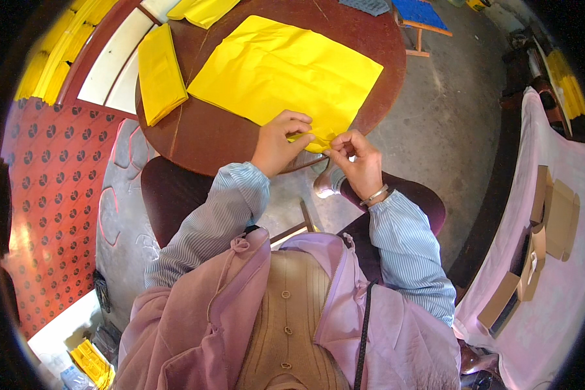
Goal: The person folds a yellow fabric sheet on a round table, aligning edges and pressing creases by hand. The folded piece is placed on a stack of similar yellow items on the left side of the table.
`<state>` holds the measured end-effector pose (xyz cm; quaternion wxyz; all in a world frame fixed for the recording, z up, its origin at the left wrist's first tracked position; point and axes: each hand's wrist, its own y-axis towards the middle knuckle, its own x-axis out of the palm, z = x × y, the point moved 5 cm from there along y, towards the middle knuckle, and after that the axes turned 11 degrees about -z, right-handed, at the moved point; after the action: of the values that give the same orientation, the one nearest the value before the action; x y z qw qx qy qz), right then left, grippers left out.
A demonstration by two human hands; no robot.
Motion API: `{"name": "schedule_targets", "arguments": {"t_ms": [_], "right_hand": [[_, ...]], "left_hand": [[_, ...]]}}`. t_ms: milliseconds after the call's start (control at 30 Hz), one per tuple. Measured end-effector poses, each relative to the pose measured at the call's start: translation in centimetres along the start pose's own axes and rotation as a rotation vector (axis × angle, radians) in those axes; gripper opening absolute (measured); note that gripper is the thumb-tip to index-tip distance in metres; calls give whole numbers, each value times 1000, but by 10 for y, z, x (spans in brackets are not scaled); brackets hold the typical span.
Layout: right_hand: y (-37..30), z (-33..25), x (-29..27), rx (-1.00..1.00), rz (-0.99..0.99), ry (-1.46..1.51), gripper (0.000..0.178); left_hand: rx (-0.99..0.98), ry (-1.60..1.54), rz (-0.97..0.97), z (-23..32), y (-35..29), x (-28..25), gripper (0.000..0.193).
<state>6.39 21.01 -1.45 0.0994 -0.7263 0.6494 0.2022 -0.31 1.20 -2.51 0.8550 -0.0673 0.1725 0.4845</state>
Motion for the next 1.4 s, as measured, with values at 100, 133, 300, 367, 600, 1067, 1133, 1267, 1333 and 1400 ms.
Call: {"name": "schedule_targets", "arguments": {"t_ms": [100,133,300,367,600,1067,1133,1267,1333,1400], "right_hand": [[-2,-3,-1,-2,-6,16,23],[-3,-5,-1,-20,-12,-7,22],[-3,-10,-3,-70,-39,-104,15],[-3,-10,-3,-66,-38,-81,13],[-4,-7,-2,-74,-38,-85,14],[-2,1,0,50,14,51,15],[-4,0,-1,39,8,16,15],[-6,-6,-3,-16,-23,-87,15],[-5,-7,-3,-34,-26,-104,14],[-4,-8,-3,-33,-25,-109,14]], "left_hand": [[-18,-45,10,-3,2,-1,18],[-16,-61,12,-3,2,-1,18],[-39,-61,35,-1,3,-2,18],[-56,-56,48,0,3,-1,17],[-56,-64,44,-1,3,0,17],[32,42,10,1,-2,1,17],[-23,4,21,-3,0,1,17],[-21,-26,13,-4,0,1,17],[-25,-41,3,-4,1,1,17],[-26,-39,-14,-4,1,0,17]]}}
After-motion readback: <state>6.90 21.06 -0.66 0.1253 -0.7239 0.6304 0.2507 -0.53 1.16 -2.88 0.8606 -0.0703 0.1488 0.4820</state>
